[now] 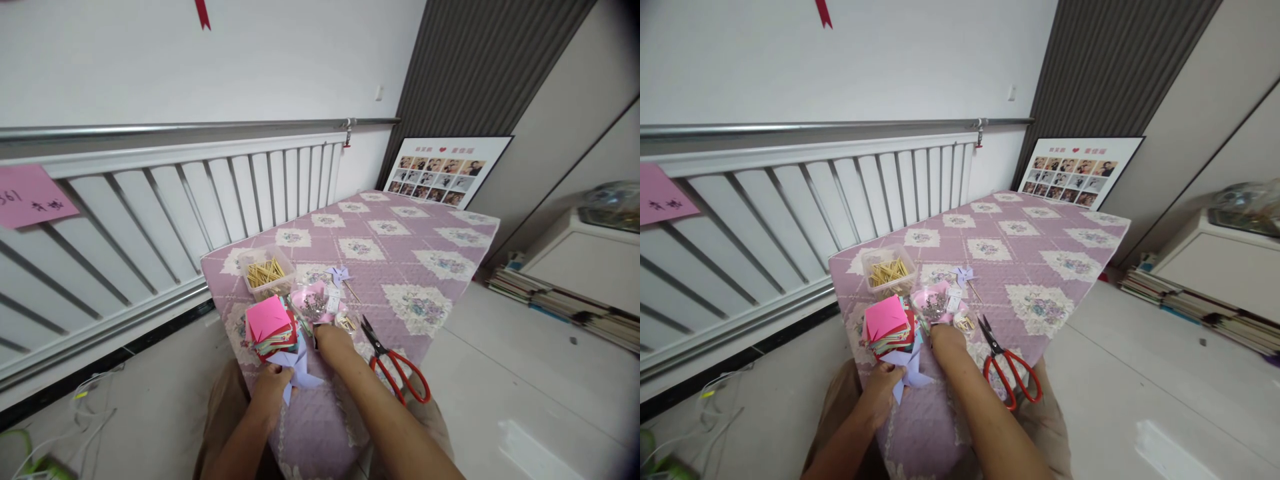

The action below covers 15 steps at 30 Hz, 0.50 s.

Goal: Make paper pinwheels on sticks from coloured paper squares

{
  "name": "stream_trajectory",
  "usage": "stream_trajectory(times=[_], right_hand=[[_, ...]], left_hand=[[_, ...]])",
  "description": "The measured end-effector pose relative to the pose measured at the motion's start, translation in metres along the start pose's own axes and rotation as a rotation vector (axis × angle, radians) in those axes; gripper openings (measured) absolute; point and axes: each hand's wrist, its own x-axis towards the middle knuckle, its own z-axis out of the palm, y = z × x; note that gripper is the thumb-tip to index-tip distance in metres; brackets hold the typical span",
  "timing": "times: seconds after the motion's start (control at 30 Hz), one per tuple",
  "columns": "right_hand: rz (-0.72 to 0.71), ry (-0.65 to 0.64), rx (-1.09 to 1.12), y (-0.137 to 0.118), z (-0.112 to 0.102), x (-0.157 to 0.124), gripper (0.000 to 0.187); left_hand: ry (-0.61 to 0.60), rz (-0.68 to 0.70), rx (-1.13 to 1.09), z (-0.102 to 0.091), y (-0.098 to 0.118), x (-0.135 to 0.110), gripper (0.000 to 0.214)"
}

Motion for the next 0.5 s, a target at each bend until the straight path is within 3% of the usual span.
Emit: stream_trajectory(times=[0.17, 0.5], right_hand=[[0.023, -0.017, -0.018, -0.0046, -0.002, 0.0029, 0.028], [0.052, 0.007, -0.039, -0.0054, 0.0054, 0.0072, 0.028]], left_hand=[[-0.012, 0.026, -0.092, -0.0005, -0.0021, -0.0003, 0.014], [0.022, 0.025, -0.074, -0.0004, -0.0063, 0.0058, 0.012]])
